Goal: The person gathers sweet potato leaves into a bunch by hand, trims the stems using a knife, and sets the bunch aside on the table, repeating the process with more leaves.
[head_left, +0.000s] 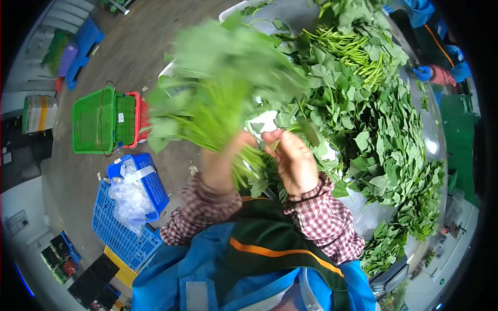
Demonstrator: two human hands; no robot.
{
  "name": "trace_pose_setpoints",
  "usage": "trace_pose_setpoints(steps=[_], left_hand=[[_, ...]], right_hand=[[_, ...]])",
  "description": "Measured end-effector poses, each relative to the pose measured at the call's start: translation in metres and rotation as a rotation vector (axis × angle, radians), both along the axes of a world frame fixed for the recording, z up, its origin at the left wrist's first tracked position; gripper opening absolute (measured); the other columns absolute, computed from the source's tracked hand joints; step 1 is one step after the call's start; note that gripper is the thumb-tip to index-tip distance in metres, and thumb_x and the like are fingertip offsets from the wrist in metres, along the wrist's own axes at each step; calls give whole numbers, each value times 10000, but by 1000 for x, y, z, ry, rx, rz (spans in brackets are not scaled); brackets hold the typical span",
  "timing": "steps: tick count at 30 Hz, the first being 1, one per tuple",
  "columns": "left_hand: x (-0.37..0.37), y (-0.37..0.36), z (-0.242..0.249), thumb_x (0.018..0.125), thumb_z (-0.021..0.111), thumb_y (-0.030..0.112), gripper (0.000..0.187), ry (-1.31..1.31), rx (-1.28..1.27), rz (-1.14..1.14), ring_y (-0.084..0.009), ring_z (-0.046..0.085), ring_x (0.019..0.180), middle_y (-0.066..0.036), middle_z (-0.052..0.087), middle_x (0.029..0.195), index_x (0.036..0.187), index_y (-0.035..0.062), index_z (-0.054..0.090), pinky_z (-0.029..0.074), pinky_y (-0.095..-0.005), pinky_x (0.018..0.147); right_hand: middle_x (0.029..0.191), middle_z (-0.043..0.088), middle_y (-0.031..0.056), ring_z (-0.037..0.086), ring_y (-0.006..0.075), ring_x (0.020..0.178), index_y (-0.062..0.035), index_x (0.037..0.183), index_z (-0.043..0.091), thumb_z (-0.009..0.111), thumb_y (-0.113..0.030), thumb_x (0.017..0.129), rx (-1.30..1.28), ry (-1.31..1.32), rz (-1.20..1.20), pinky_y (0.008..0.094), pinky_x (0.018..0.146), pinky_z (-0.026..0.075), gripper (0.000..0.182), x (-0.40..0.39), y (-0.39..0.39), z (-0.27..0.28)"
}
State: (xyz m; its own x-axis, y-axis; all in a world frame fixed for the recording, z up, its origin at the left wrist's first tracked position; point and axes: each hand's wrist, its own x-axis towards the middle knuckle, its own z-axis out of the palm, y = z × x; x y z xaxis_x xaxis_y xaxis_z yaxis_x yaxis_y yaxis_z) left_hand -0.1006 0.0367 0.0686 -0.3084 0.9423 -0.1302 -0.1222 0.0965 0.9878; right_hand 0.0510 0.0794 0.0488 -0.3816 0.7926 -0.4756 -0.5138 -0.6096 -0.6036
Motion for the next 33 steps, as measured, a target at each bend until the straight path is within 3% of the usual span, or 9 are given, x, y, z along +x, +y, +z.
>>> trace_pose_setpoints(steps=[1,3,5,9,11,13,17,27,33], left_hand=[[-8,1,3,832,555,149,172,-423,-130,281,-139,548,613,-99,602,768,898,-9,542,448,-241,525],[-38,4,11,827,571,116,131,-320,-73,488,-152,554,595,-97,600,752,864,-3,532,456,-250,508],[-52,1,8,811,578,59,116,-306,48,598,-168,558,627,-92,585,758,887,-9,524,462,-257,544],[-49,-12,-1,793,573,3,155,-295,-16,566,-183,560,692,-93,562,791,932,-14,510,472,-282,608],[-45,-13,-6,792,564,-10,174,-389,-27,519,-189,561,721,-94,554,819,956,-16,504,476,-292,638],[-43,-13,-11,792,561,-9,199,-437,32,529,-186,560,730,-97,555,858,982,-18,500,482,-301,662],[-33,-6,-13,802,551,-5,225,-509,13,473,-183,556,749,-99,551,894,1017,-17,488,489,-313,676],[78,2,7,759,589,-54,276,-154,49,-222,-177,587,779,-98,594,881,1023,-35,512,488,-286,724],[149,18,27,754,584,-58,274,-517,-131,-502,-163,592,803,-90,603,886,1019,-28,519,473,-274,747]], right_hand=[[913,614,108,583,172,854,14,1010,545,512,-200,878,-63,73,-54,294,752,478,254,2,6,-1],[963,565,143,561,196,914,12,1057,478,504,-322,873,-86,-126,23,331,768,480,382,14,44,-21],[1009,524,169,536,231,935,15,1067,471,543,-425,824,231,-982,202,369,802,456,507,13,63,-75],[1000,543,177,520,261,937,-23,1115,502,580,-365,794,821,-1557,1031,376,812,430,476,-36,20,-93],[915,604,124,558,252,836,-37,1010,582,575,-292,808,900,-1373,765,376,772,449,325,-25,18,-124],[804,619,27,557,165,646,-51,970,607,553,-211,840,172,-700,505,297,618,469,214,0,29,-80],[812,585,15,531,134,677,-81,979,548,524,-127,860,-216,282,54,273,607,448,129,55,30,-40],[870,617,79,580,112,775,1,928,550,611,-34,798,372,-268,2,226,697,473,149,100,-26,31],[918,599,88,560,148,895,14,895,571,613,-3,784,359,-356,-319,266,797,457,120,137,-66,39]])
